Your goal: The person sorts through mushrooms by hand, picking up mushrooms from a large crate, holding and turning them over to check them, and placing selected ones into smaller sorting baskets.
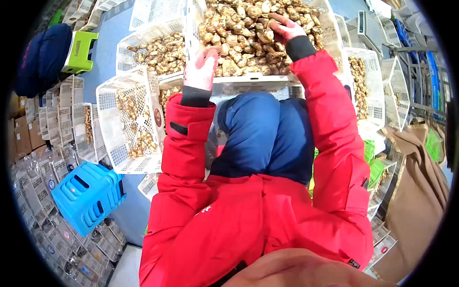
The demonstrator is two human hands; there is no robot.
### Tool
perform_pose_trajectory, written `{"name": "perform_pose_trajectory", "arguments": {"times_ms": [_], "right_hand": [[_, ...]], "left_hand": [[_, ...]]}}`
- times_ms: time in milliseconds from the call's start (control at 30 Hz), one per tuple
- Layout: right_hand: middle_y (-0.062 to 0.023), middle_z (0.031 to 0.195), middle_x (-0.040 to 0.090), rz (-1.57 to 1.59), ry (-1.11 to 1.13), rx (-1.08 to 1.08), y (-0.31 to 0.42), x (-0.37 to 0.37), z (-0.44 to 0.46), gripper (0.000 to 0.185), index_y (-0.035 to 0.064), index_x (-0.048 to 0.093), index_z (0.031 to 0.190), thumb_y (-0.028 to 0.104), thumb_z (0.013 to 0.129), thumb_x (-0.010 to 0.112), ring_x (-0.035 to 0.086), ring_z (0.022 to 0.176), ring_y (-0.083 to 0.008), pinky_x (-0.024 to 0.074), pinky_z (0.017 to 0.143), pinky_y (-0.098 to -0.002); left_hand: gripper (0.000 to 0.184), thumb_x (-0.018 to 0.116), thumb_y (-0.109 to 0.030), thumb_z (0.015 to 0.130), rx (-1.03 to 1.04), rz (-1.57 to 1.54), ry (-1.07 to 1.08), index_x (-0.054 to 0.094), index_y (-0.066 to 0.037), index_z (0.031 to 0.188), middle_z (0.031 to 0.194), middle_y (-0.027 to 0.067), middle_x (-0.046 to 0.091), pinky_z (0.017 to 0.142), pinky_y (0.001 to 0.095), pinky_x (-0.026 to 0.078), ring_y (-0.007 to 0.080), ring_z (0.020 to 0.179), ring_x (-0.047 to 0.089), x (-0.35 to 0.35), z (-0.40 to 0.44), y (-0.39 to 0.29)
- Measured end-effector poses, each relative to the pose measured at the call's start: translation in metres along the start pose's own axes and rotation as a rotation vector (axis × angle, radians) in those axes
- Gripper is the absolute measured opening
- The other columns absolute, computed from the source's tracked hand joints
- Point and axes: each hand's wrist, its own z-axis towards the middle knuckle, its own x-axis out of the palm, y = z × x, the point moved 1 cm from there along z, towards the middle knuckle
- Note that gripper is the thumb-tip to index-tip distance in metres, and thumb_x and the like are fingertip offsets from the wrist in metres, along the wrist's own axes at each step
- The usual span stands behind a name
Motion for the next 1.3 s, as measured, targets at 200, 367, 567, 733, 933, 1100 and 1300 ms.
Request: {"name": "perform_pose_trajectory", "arguments": {"times_ms": [200, 367, 567, 733, 933, 1100, 1300], "right_hand": [[-0.0142, 0.116, 0.051, 0.221, 0.327, -0.184, 0.022, 0.015, -0.043, 0.054, 0.0045, 0.028, 0.130, 0.019, 0.084, 0.053, 0.055, 0.094, -0.0173, 0.0429, 0.069, -0.0221], [-0.0206, 0.117, 0.047, 0.170, 0.321, -0.229, 0.049, -0.015, -0.081, 0.055, -0.0025, 0.028, 0.128, 0.011, 0.081, 0.053, 0.051, 0.101, -0.0244, 0.0408, 0.087, -0.0318], [-0.0172, 0.118, 0.048, -0.069, -0.122, -0.077, 0.033, -0.175, -0.165, 0.053, 0.0001, 0.032, 0.128, 0.009, 0.081, 0.054, 0.052, 0.097, -0.0187, 0.0427, 0.082, -0.0273], [-0.0128, 0.112, 0.054, -0.506, -0.514, -0.331, 0.027, -0.207, -0.146, 0.041, 0.0022, 0.046, 0.119, 0.004, 0.080, 0.057, 0.053, 0.098, -0.0153, 0.0427, 0.080, -0.0232], [-0.0079, 0.108, 0.057, -0.477, -0.399, -0.347, 0.048, -0.127, -0.130, 0.033, 0.0023, 0.051, 0.115, 0.007, 0.082, 0.054, 0.054, 0.096, -0.0120, 0.0421, 0.080, -0.0213], [-0.0110, 0.105, 0.058, -0.765, 0.046, -0.478, 0.036, -0.006, -0.102, 0.045, 0.0082, 0.050, 0.117, 0.016, 0.074, 0.062, 0.057, 0.093, -0.0197, 0.0445, 0.079, -0.0278], [-0.0111, 0.105, 0.057, -0.917, 0.141, -0.462, 0.013, 0.048, -0.092, 0.051, 0.0073, 0.045, 0.121, 0.010, 0.073, 0.060, 0.056, 0.092, -0.0188, 0.0432, 0.078, -0.0271]], "left_hand": [[0.027, 0.048, -0.018, 0.087, 0.062, -0.025, 0.072, 0.054, 0.004, 0.102, 0.096, 0.0092, 0.058, 0.070, 0.0221, 0.044, 0.0138, 0.084, 0.055, 0.015, -0.008, -0.009], [0.025, 0.050, -0.018, 0.083, 0.099, 0.413, 0.037, 0.057, -0.002, 0.101, 0.092, 0.0076, 0.061, 0.074, 0.0251, 0.044, 0.0122, 0.083, 0.055, 0.011, -0.003, -0.021], [0.035, 0.052, -0.026, 0.077, 0.241, 1.232, 0.286, 0.052, -0.012, 0.109, 0.104, 0.0111, 0.058, 0.079, 0.0332, 0.044, 0.0241, 0.094, 0.055, 0.026, 0.055, 0.016], [0.038, 0.059, -0.020, 0.072, 0.268, 1.520, 0.412, 0.051, -0.015, 0.109, 0.102, 0.0107, 0.057, 0.083, 0.0339, 0.042, 0.0254, 0.097, 0.053, 0.037, 0.079, 0.042], [0.036, 0.062, -0.021, 0.069, 0.194, 1.370, 0.410, 0.054, -0.013, 0.102, 0.089, 0.0101, 0.060, 0.074, 0.0347, 0.045, 0.0247, 0.087, 0.057, 0.033, 0.066, 0.027], [0.031, 0.057, 0.003, 0.067, -0.035, 0.561, 0.400, 0.052, 0.002, 0.097, 0.087, 0.0100, 0.062, 0.073, 0.0243, 0.046, 0.0156, 0.085, 0.059, 0.041, 0.033, -0.014], [0.033, 0.058, -0.015, 0.078, -0.019, 0.153, 0.339, 0.051, 0.002, 0.106, 0.092, 0.0080, 0.059, 0.068, 0.0227, 0.046, 0.0110, 0.076, 0.055, 0.058, 0.008, -0.036]]}}
